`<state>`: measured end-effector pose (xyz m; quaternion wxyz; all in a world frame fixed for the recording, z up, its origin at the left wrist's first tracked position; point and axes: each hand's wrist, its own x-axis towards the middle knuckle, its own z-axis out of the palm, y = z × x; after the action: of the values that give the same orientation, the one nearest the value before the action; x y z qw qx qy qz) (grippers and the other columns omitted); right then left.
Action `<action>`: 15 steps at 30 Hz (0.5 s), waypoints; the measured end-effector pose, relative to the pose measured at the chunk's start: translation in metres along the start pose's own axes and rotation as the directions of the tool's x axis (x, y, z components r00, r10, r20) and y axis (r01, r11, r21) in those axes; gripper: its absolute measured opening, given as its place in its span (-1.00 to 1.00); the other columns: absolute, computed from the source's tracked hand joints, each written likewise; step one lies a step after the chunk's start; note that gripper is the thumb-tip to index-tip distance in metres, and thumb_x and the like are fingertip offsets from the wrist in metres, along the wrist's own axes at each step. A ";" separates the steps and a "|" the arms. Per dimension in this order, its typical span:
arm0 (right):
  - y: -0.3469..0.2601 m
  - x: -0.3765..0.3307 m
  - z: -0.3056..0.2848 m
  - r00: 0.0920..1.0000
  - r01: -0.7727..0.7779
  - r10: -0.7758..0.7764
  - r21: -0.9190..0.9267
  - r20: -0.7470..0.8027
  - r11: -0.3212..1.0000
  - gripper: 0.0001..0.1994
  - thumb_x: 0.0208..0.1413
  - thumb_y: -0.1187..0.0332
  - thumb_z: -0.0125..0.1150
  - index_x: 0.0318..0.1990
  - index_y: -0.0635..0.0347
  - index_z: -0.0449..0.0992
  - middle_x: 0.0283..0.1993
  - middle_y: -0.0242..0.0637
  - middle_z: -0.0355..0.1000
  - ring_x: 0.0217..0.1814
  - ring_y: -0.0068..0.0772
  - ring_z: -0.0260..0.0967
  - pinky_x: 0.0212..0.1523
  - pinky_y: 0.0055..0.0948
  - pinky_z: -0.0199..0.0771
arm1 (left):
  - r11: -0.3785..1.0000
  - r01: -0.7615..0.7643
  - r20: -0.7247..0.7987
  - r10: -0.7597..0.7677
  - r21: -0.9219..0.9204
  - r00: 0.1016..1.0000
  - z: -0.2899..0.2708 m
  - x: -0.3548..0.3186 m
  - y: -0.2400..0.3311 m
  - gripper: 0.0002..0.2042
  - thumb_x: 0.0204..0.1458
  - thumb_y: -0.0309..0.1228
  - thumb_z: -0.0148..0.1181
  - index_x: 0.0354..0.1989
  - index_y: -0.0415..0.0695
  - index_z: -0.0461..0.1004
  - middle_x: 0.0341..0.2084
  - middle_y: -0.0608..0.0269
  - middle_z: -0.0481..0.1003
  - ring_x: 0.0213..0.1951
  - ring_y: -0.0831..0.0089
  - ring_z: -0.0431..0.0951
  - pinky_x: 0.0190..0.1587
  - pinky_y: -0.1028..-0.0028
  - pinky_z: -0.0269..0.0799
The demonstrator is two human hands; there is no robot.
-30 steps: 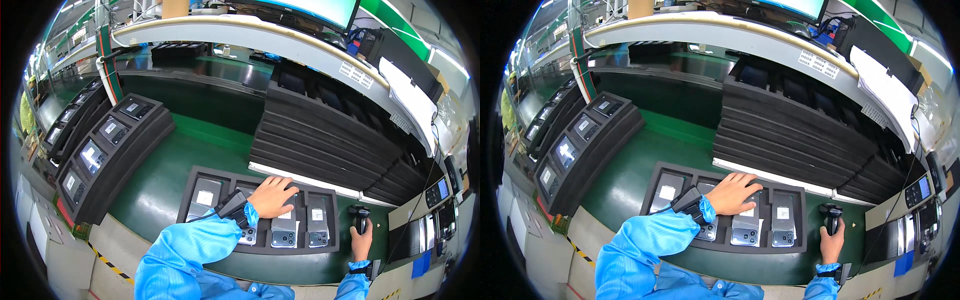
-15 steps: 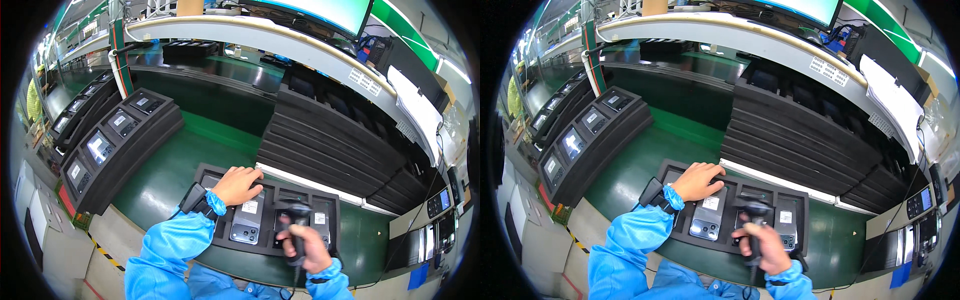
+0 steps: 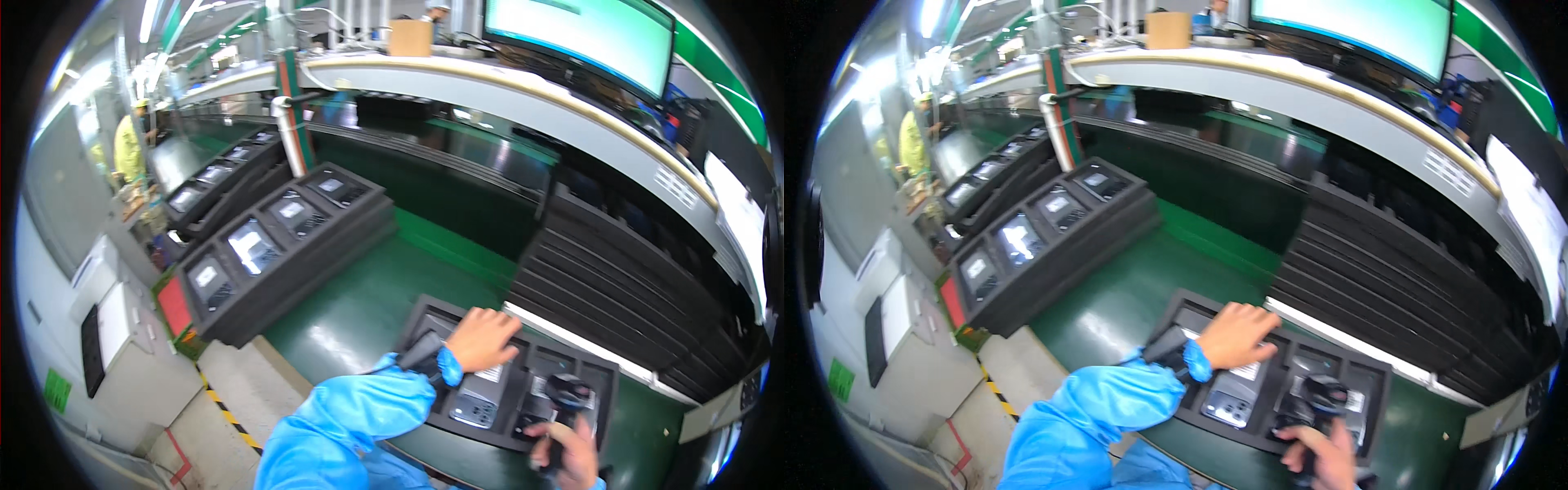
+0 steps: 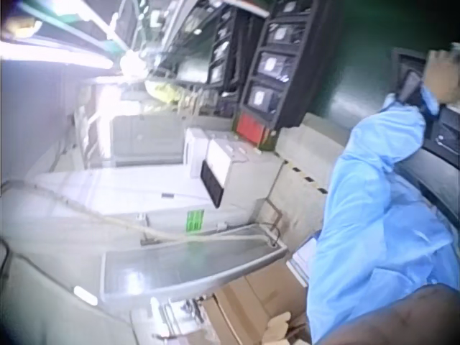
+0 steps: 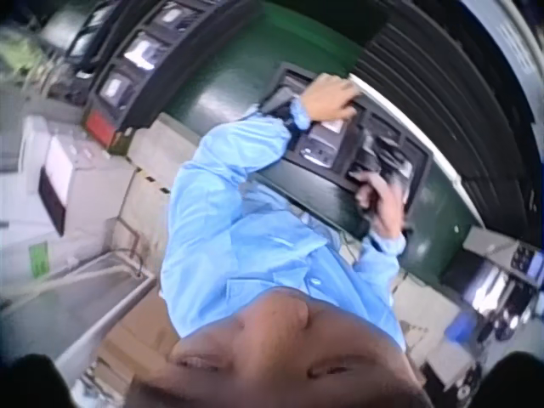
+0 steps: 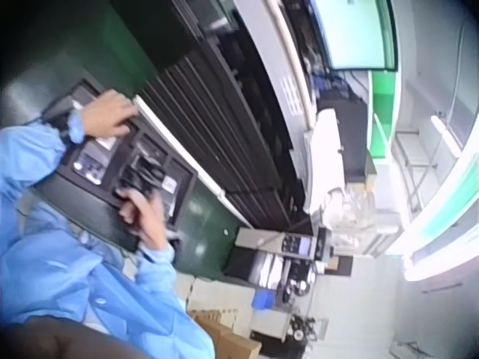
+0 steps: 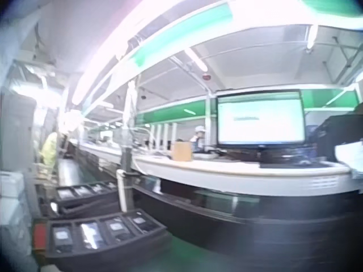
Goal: Scanning smartphone serial numbers or QR codes and organizing the devices into foam trays on an assembly line.
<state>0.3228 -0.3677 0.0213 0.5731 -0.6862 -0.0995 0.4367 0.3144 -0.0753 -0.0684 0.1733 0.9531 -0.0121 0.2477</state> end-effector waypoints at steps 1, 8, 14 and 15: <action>0.002 -0.008 -0.016 0.992 -0.047 0.052 0.043 -0.119 0.998 -0.75 0.26 0.26 0.24 -0.20 0.34 0.57 -0.50 -0.28 0.48 -0.56 -0.53 0.35 -0.53 -0.55 0.31 | 1.000 0.000 -0.022 0.000 0.003 1.000 0.002 -0.001 0.002 -0.58 0.03 -0.15 0.29 -0.02 -0.12 0.43 -0.19 0.08 0.49 -0.05 0.08 0.47 0.04 0.13 0.30; 0.052 -0.015 -0.183 0.657 0.048 -0.231 -0.266 -0.718 0.963 -0.49 0.14 0.42 0.35 0.20 0.48 0.41 0.03 0.01 0.52 -0.01 -0.13 0.43 0.02 -0.27 0.44 | 0.996 0.066 -0.034 -0.064 0.053 0.997 0.010 -0.002 0.012 -0.47 -0.06 -0.04 0.31 0.00 -0.15 0.45 -0.17 0.01 0.40 -0.05 0.09 0.38 0.06 0.16 0.24; 0.086 -0.015 -0.248 0.458 -0.142 -0.313 -0.416 -0.832 0.898 -0.62 0.19 0.40 0.32 0.09 0.46 0.47 -0.39 -0.16 0.52 -0.55 -0.45 0.40 -0.58 -0.46 0.35 | 0.992 0.112 0.045 -0.115 0.065 0.992 0.009 0.000 0.016 -0.40 -0.10 0.01 0.33 0.03 -0.17 0.45 -0.14 -0.03 0.38 -0.02 0.06 0.36 0.09 0.16 0.23; 0.086 -0.014 -0.250 0.466 -0.105 -0.332 -0.423 -0.821 0.900 -0.63 0.20 0.39 0.31 0.08 0.46 0.49 -0.41 -0.16 0.53 -0.56 -0.45 0.40 -0.58 -0.46 0.35 | 0.990 0.121 0.037 -0.124 0.075 0.992 0.008 0.000 0.017 -0.40 -0.09 0.00 0.33 0.03 -0.18 0.45 -0.13 -0.03 0.38 -0.02 0.07 0.36 0.10 0.16 0.23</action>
<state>0.4614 -0.5791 -0.0564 0.4098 -0.9080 0.0713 -0.0499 0.3166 -0.0939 -0.0695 0.1532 0.9626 0.0518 0.2172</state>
